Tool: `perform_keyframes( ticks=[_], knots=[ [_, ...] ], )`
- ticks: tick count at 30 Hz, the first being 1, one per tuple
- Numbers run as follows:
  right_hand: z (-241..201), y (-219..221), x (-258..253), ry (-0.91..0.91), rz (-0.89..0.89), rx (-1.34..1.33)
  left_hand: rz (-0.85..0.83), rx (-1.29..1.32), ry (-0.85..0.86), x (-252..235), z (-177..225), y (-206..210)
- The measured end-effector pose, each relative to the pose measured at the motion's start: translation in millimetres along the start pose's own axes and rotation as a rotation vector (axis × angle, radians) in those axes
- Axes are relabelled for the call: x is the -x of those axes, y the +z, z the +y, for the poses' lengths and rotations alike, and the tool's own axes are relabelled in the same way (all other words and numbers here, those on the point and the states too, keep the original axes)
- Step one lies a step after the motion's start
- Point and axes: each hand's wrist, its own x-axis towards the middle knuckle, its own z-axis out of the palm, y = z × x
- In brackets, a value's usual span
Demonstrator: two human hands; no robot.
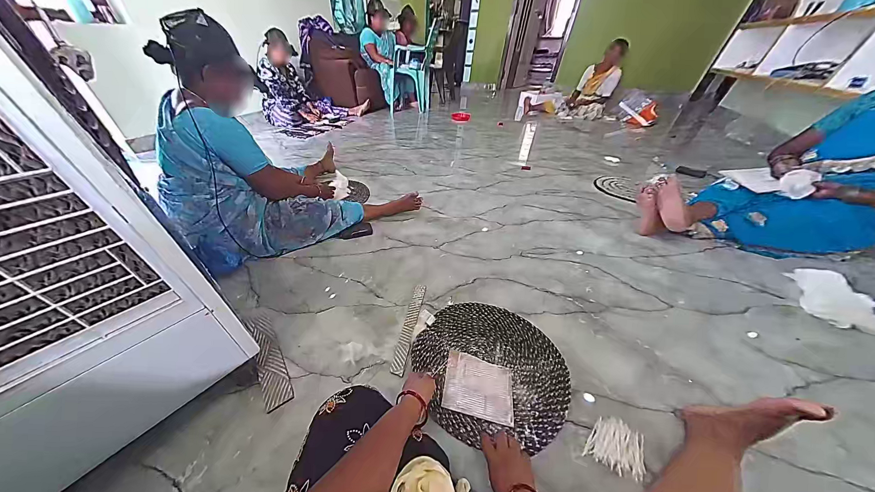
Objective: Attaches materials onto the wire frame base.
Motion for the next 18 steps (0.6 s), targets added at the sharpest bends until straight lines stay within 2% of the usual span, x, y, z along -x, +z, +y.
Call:
perform_keyframes(
  ticks=[3, 8, 12, 15, 18],
  knots=[
    [1.2, 0.8, 0.0, -0.009, -0.011, 0.020, 0.010, -0.088, 0.041, -0.7, -0.2, -3.8],
    [1.4, -0.3, 7.0, -0.040, -0.062, 0.029, 0.096, 0.088, 0.078, -4.4, -6.0, -5.8],
    [2.3, -0.3, 13.1, -0.077, -0.092, 0.038, 0.129, 0.046, 0.129, 12.8, -0.4, -11.7],
    [2.8, -2.5, 17.4, -0.082, -0.083, -0.013, 0.080, 0.030, 0.198, 14.7, -4.1, -7.7],
    [3.8, -2.4, 18.0, -0.058, -0.050, -0.077, -0.006, -0.142, 0.222, 13.4, -4.7, -6.2]
  ],
)
